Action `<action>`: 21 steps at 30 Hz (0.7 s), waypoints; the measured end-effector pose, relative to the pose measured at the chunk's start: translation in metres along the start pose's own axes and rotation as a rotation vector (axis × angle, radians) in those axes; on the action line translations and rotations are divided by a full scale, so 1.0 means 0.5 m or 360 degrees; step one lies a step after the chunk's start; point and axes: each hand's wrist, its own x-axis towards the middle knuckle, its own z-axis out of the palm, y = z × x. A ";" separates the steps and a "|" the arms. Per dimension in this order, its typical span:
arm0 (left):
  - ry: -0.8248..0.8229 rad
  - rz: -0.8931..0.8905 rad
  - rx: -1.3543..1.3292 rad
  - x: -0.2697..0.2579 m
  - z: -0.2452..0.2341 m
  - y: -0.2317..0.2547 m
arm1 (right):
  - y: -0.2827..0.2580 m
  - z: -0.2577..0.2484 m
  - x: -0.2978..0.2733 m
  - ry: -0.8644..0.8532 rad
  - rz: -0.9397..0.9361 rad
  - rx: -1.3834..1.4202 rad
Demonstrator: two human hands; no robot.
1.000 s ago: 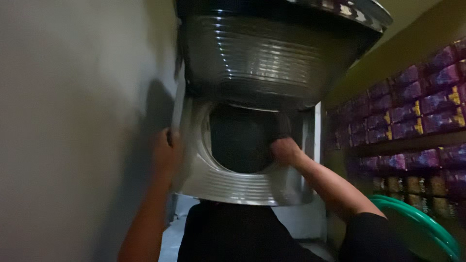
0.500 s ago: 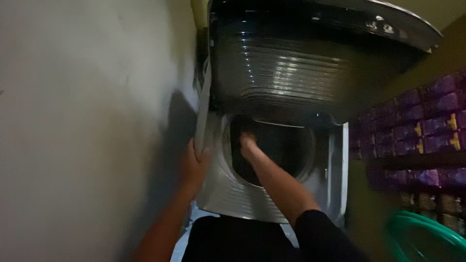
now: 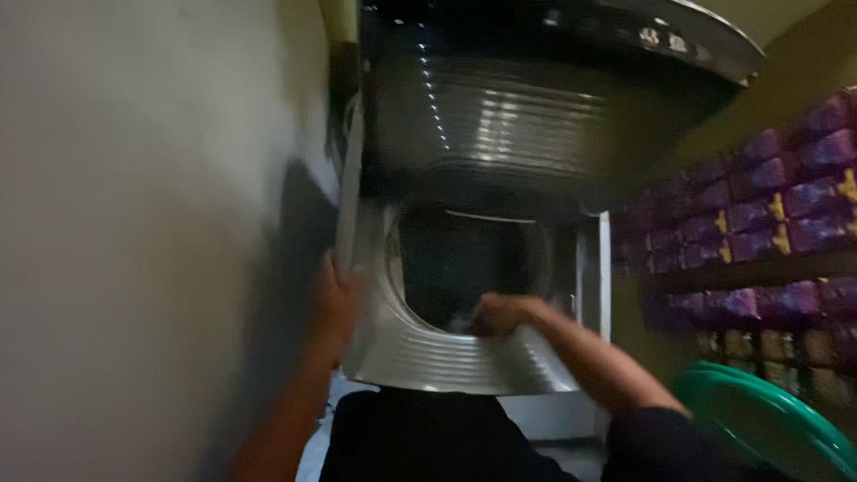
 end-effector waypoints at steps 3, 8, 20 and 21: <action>0.0208 0.0239 0.0235 -0.005 0.019 0.007 | 0.066 0.032 -0.121 -0.0298 0.1409 0.0377; 0.0189 0.0347 0.0250 -0.014 0.018 -0.015 | 0.081 -0.006 -0.131 -0.0577 0.1702 0.0580; 0.0380 0.0477 0.0369 0.014 0.047 -0.078 | -0.129 -0.305 0.092 0.2037 0.1185 0.3869; 0.0384 0.0626 0.0402 0.022 0.044 -0.077 | -0.130 -0.312 0.055 0.2111 0.1557 0.3821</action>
